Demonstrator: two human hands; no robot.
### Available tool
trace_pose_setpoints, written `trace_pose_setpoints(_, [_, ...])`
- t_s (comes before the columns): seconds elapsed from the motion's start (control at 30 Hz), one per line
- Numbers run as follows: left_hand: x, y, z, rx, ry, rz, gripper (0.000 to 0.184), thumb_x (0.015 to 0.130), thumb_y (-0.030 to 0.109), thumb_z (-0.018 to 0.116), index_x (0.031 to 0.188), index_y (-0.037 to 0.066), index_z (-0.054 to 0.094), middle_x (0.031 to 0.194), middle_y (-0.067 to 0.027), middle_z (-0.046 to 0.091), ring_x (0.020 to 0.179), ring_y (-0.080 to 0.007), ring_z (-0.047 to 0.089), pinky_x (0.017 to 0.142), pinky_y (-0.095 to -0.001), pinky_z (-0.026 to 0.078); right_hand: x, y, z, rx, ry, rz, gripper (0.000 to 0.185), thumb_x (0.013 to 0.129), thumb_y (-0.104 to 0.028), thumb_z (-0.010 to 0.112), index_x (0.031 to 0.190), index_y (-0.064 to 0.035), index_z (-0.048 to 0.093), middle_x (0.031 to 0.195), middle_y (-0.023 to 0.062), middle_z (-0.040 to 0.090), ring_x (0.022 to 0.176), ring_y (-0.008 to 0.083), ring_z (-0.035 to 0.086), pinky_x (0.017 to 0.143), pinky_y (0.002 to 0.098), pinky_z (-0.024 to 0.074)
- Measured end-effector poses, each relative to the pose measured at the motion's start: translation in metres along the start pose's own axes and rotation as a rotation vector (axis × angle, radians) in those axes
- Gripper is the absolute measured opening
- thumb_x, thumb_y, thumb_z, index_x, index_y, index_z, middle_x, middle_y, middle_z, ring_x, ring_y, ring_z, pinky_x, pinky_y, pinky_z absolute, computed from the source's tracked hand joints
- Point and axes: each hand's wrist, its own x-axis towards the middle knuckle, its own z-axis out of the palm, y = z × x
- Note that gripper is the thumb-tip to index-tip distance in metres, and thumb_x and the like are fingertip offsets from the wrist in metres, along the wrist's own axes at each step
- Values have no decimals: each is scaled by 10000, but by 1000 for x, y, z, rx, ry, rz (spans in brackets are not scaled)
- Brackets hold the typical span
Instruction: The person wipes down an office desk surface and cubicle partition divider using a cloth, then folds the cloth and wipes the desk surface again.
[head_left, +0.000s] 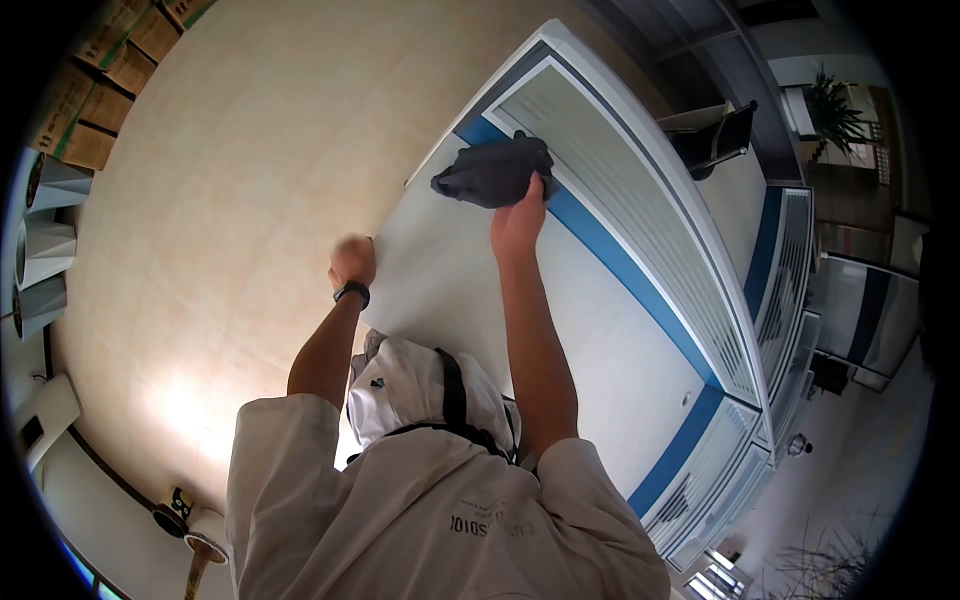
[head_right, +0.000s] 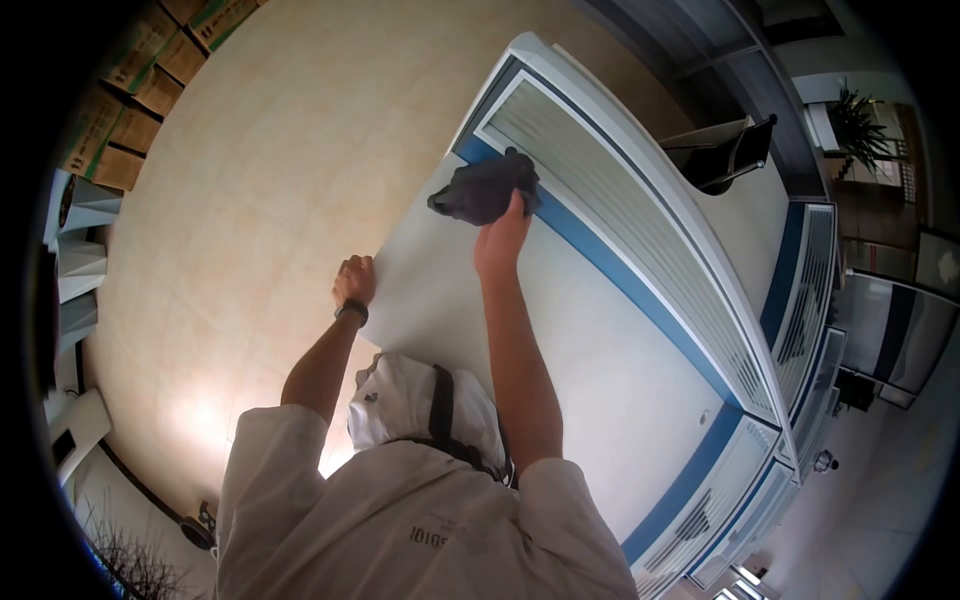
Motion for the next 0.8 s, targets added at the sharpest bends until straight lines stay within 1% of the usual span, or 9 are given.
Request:
trace_pose_setpoints(0.1, [1,-2,4,9,25,0,489,924,511,429,1088,132,690,1155,-159,679,1084,-381,633,926,-500,498,3,-18,-21,165,-82,18,431,1054,-289,392,1397,-37,458,1406,99,519,1294,240,494,1114,385,369])
trace_pose_setpoints(0.13, [0,-1,4,6,47,24,448,939,468,422,1045,115,677,1135,-159,675,1047,-389,636,893,-508,499,3,-24,-21,140,-85,-44,471,1066,-362,304,1349,-56,522,1370,96,565,1273,252,523,1120,416,370])
trace_pose_setpoints(0.17, [-1,-1,4,2,70,49,413,954,425,415,1002,99,664,1115,-160,670,1011,-396,640,860,-516,501,2,-31,-22,140,-85,-44,471,1066,-362,304,1349,-56,522,1370,96,565,1273,252,523,1120,416,370])
trace_pose_setpoints(0.27, [3,-3,5,-16,37,3,491,923,515,421,1081,136,691,1150,-159,682,1079,-397,631,922,-504,500,-5,-55,-14,140,29,-272,465,1062,-389,352,1322,-57,547,1331,94,596,1254,243,533,1106,395,377])
trace_pose_setpoints(0.4, [2,-4,6,-9,46,15,492,921,518,422,1074,135,690,1155,-163,679,1075,-406,631,916,-506,504,1,-55,-5,25,40,-433,455,1038,-367,495,1334,-24,534,1347,87,564,1236,217,523,1080,354,375])
trace_pose_setpoints(0.5, [4,-2,6,0,23,0,488,921,522,423,1063,137,688,1146,-154,683,1058,-401,638,899,-507,511,27,-25,-13,-528,-50,-525,509,1037,-316,538,1385,50,475,1376,111,540,1215,199,513,1050,297,370])
trace_pose_setpoints(0.57, [3,-1,4,14,21,23,484,923,521,422,1059,137,682,1129,-140,688,1046,-386,644,884,-507,516,42,-3,-17,-684,-158,-541,491,1056,-292,487,1380,77,460,1361,161,547,1214,269,522,1030,341,391])
trace_pose_setpoints(0.77, [1,-2,6,10,74,28,473,932,506,411,1046,127,671,1108,-136,688,1037,-372,649,882,-506,518,56,13,2,-977,-282,-420,473,1041,-300,502,1368,42,498,1331,194,586,1182,331,574,998,362,431])
trace_pose_setpoints(0.8, [2,-3,6,8,74,23,473,932,506,411,1046,127,671,1108,-136,688,1037,-372,649,882,-506,518,60,12,7,-1078,-289,-398,443,1031,-291,503,1273,77,545,1264,247,605,1149,382,581,974,378,444])
